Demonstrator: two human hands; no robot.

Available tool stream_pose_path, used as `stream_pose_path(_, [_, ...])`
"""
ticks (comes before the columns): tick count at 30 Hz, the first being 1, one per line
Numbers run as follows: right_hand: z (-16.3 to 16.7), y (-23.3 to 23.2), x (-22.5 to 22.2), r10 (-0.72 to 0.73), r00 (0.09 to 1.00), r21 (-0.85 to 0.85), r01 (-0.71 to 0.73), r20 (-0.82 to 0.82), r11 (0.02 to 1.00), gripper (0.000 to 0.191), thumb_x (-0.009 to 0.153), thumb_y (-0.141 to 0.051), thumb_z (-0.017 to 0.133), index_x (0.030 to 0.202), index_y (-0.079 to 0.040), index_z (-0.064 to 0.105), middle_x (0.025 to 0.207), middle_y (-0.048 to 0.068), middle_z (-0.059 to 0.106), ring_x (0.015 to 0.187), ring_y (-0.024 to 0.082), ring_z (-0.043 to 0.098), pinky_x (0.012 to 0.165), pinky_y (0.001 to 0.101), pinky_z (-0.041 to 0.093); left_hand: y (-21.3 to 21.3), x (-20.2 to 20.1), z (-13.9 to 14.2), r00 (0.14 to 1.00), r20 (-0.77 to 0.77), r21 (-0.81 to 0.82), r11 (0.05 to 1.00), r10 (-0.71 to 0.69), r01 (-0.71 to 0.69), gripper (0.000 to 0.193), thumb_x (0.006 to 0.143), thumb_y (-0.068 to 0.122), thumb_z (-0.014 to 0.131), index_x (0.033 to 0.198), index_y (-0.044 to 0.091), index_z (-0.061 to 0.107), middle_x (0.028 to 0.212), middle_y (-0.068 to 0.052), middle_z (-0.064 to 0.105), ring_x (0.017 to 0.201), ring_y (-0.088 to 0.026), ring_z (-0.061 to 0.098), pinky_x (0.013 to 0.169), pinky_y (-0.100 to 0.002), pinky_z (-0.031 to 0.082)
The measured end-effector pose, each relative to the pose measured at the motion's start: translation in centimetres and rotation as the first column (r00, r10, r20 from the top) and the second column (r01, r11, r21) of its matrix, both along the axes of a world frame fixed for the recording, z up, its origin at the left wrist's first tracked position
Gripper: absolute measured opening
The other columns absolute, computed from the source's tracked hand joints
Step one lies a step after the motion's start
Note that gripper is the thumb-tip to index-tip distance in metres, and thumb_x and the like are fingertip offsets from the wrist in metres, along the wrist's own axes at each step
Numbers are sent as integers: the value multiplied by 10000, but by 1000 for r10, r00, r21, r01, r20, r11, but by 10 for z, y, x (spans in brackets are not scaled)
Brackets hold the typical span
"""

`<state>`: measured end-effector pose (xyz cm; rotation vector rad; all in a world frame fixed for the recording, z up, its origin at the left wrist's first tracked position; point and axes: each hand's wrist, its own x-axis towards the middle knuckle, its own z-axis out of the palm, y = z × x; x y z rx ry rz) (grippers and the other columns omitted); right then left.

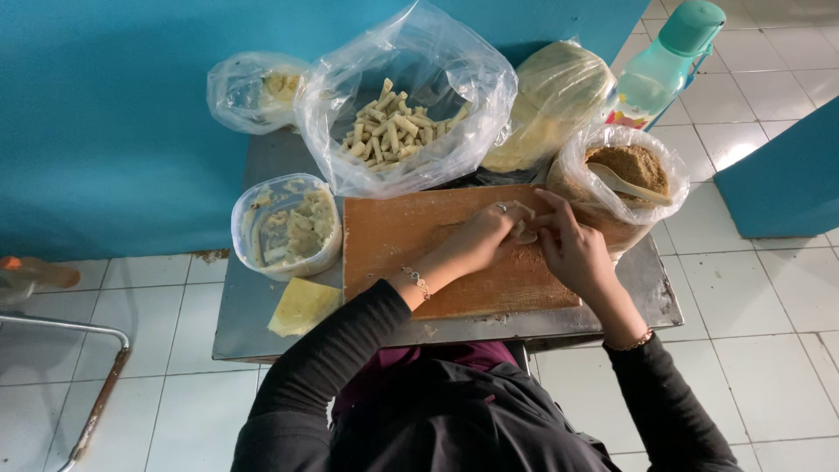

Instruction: The person pinches off pieces of dough, flattens and shapes them into triangular wrappers on a wooden board, and arranges the wrappers in rows. They then scoop brown filling from a bag with a spoon and place portions of filling onto the shaped wrappers.

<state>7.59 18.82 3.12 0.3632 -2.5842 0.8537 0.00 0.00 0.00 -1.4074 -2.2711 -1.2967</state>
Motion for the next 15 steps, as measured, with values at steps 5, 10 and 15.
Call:
stream_pose_path(5, [22,-9,11,55,994,5,-56,91,998,614,941,-12,601,1513,-97,396,1015,59,776,831,276,763,722,368,606,-20,14,29,999,38,-63,997,-37,40,400,830,81,775,1180,4,596,1171,-160,650,1107,-382,638,937,-441,527])
stream_pose_path(10, [30,-21,15,117,989,-28,-115,95,993,614,939,14,579,1514,-79,388,1015,64,773,854,261,773,749,354,609,-33,18,36,999,45,-84,996,-12,16,309,841,76,773,1109,-2,639,1133,-162,662,1088,-378,637,945,-442,525])
stream_pose_path(15, [40,-34,11,91,981,-45,-84,172,995,655,910,-16,650,1506,-79,384,1055,63,775,844,215,776,748,333,610,-45,10,32,1000,7,-95,995,14,-13,216,826,52,758,1034,4,728,1119,-161,669,1083,-368,643,963,-436,519])
